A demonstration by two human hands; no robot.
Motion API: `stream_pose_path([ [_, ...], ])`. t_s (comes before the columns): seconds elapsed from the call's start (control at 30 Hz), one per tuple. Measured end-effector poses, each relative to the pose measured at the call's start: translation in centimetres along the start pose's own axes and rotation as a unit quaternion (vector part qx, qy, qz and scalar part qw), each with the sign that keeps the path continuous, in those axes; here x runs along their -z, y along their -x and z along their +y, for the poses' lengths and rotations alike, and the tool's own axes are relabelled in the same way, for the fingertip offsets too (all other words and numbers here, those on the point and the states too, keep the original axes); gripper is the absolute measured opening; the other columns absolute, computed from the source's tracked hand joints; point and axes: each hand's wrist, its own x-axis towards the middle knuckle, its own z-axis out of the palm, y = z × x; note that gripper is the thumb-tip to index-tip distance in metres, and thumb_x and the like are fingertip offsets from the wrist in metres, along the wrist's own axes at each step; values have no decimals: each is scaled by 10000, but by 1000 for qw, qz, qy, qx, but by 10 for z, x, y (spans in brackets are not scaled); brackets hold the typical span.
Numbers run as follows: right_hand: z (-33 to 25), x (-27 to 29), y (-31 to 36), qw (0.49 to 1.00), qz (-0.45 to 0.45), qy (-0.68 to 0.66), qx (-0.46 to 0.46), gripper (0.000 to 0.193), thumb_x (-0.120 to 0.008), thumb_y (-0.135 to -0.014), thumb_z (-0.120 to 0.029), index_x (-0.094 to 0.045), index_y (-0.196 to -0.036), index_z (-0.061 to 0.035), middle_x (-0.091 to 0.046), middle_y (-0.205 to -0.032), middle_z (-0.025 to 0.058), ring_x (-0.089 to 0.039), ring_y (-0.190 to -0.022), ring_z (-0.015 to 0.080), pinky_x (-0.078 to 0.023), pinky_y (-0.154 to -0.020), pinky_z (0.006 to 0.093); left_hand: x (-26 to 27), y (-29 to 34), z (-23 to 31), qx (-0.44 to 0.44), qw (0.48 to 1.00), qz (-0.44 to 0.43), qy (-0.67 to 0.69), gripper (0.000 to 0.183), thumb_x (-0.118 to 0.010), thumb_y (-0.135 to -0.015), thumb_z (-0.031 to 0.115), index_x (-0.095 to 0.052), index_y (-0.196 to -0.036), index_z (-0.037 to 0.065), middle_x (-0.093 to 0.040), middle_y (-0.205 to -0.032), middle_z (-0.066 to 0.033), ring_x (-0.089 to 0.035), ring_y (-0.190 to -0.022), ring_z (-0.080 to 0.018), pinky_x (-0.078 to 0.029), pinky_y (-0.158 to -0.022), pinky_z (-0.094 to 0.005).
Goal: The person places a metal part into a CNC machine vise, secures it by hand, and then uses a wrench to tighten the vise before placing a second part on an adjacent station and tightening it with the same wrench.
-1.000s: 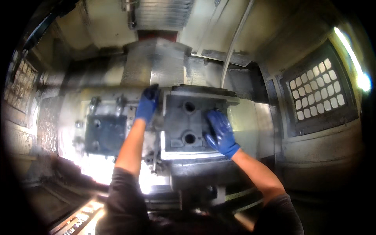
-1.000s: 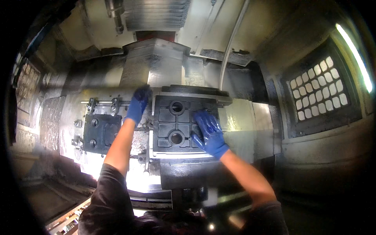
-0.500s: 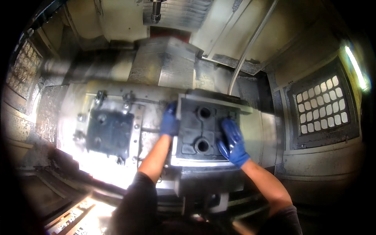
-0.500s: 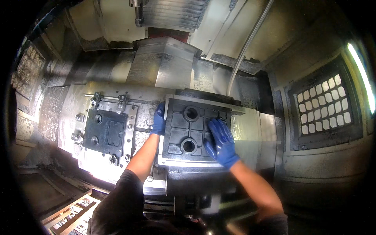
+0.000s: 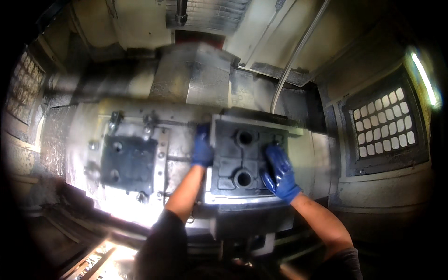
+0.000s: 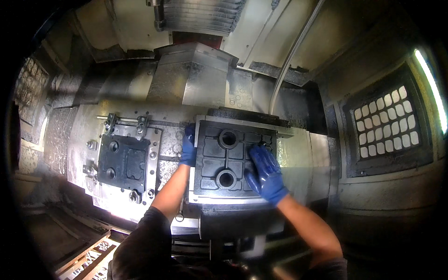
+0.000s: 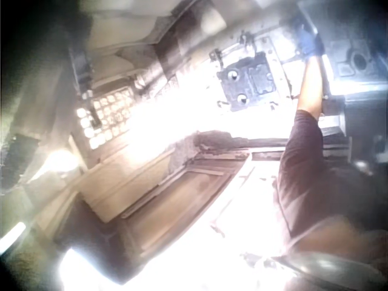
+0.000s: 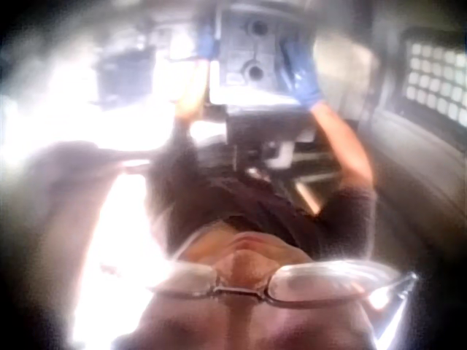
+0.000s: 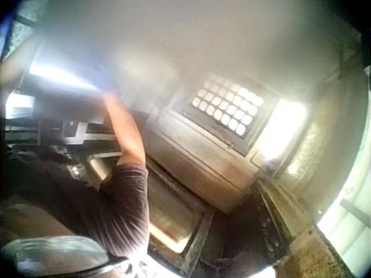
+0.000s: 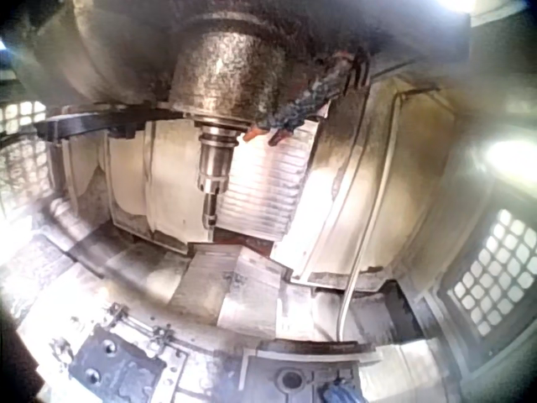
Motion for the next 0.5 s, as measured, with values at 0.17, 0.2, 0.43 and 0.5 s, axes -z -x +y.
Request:
stream_pose_path([
  [0.17, -2, 1, 0, 1000, -3, 4, -2, 560, -677, -802, -174, -524, -1312, 0, -540, -1314, 244, -511, -1218, 444, -398, -1056, 499, -24, 17, -53, -46, 986, 72, -145, 758, -550, -692, -41, -375, -1430, -33, -377, -1463, -260, -338, -1381, -390, -274, -1154, -402],
  [0.2, -2, 1, 0, 1000, -1, 3, -2, 564, -678, -802, -175, -522, -1315, 0, -538, -1317, 243, -510, -1219, 444, -398, -1056, 499, -29, 20, -55, -85, 969, 108, -204, 767, -551, -690, -44, -367, -1435, -32, -361, -1475, -257, -332, -1385, -390, -276, -1154, -404],
  [0.43, 4, 4, 5, 1000, 11, 1, -6, 604, -683, -800, -195, -502, -1342, 2, -517, -1341, 252, -487, -1247, 448, -389, -1063, 509, -4, 1, 28, -45, 999, 4, 13, 691, -555, -711, -45, -431, -1390, -21, -434, -1405, -253, -390, -1338, -389, -328, -1119, -394],
  [0.5, 2, 5, 0, 999, 45, -17, 17, 618, -684, -800, -205, -495, -1350, 1, -509, -1347, 258, -473, -1264, 450, -381, -1068, 516, 6, -4, 26, -30, 1000, 3, -8, 625, -558, -722, -37, -488, -1342, -15, -493, -1339, -256, -439, -1290, -398, -352, -1101, -390],
])
